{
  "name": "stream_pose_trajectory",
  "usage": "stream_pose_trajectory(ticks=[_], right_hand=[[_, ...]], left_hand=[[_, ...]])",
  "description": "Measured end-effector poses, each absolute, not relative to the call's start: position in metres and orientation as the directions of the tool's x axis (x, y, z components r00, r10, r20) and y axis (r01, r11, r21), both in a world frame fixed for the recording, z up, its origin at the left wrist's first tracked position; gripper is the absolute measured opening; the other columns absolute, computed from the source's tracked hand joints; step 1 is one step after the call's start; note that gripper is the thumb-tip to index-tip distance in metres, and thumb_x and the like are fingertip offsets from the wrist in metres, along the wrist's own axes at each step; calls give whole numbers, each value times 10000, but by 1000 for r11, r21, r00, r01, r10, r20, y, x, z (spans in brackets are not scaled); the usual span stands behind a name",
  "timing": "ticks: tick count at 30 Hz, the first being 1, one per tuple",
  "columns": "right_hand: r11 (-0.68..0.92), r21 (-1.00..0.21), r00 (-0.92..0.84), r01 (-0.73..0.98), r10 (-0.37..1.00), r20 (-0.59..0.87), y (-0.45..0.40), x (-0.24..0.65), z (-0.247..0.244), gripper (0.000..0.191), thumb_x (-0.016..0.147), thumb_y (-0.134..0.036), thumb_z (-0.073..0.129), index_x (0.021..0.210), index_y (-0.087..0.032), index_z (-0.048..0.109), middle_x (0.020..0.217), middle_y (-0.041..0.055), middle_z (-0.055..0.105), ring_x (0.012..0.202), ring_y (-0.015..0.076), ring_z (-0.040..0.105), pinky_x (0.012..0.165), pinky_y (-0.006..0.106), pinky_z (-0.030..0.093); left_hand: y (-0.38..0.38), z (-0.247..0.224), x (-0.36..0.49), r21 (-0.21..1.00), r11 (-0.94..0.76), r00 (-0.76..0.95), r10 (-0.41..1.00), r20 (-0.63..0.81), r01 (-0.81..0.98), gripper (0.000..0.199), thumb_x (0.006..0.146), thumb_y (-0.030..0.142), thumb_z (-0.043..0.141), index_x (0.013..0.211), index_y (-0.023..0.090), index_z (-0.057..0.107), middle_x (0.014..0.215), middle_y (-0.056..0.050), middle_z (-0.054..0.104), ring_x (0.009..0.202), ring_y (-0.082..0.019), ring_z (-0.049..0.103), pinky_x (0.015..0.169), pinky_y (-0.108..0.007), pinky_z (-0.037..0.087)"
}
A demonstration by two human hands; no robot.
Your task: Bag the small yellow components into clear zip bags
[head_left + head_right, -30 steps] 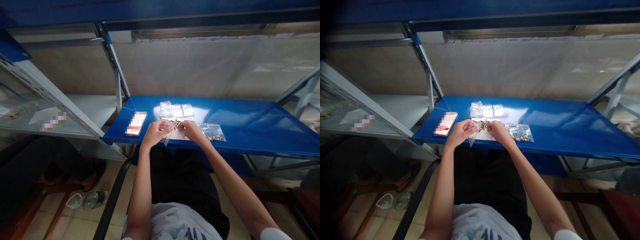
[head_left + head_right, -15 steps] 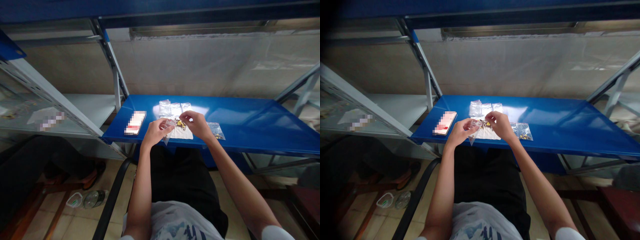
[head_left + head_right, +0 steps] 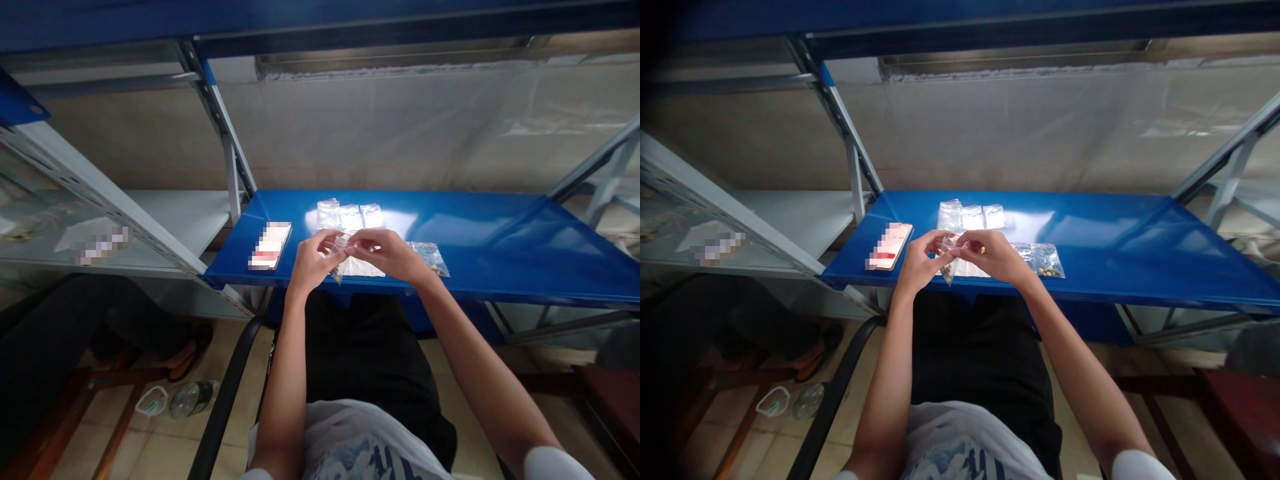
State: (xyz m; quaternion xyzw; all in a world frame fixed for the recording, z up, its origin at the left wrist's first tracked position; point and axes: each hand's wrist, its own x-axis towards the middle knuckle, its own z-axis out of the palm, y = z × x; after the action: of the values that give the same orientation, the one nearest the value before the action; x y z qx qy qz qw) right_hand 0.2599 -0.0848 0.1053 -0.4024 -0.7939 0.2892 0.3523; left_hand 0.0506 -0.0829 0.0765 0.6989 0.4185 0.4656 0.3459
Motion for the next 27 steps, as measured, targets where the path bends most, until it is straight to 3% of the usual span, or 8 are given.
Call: stream_pose_trajectory(ticks=[7,13,16,18,23,27], right_hand=[[486,-778,-391,398,857,335,-85,260,109,287,911,-454,703,832,-179,716,785,42,722,757,182,664,680,292,492],[458,-834,-285,309,881,378,-87,263,109,225,893,-395,722,999,-199,696,885,55,758,814,202,726,704,309,540],[424,-865,-240,268,899,366,-88,263,109,300,872,-391,745,1099,-207,676,892,59,778,840,220,747,673,304,538],[397,-880,-222,259,912,346,-87,263,109,289,855,-400,757,1054,-202,685,897,71,788,845,233,756,629,293,524],[318,-909,-185,268,943,276,-83,262,105,274,828,-433,776,888,-172,718,779,76,757,677,193,702,498,261,435],[339,-897,-181,283,938,297,-80,262,103,272,822,-439,776,812,-174,720,714,44,701,592,141,604,501,265,422]], left_hand=[[-83,77,46,919,-374,211,915,344,124,521,803,469,856,1225,201,709,1037,-72,743,929,-187,696,788,-257,536],[-83,79,45,946,-324,142,937,319,11,346,883,502,764,959,165,745,872,-56,745,826,-184,702,753,-274,547],[-82,78,46,942,-334,126,936,330,19,338,877,502,769,935,170,743,849,-48,745,806,-185,704,739,-275,547],[-81,77,47,939,-343,116,934,338,20,321,879,490,770,920,173,742,843,-43,742,794,-179,702,734,-270,543],[-79,75,46,932,-363,126,925,358,18,292,887,463,768,908,172,741,833,-33,736,777,-170,700,719,-256,530],[-79,74,47,921,-387,110,918,380,46,271,895,445,757,906,175,744,830,-28,736,762,-169,698,709,-258,527]])
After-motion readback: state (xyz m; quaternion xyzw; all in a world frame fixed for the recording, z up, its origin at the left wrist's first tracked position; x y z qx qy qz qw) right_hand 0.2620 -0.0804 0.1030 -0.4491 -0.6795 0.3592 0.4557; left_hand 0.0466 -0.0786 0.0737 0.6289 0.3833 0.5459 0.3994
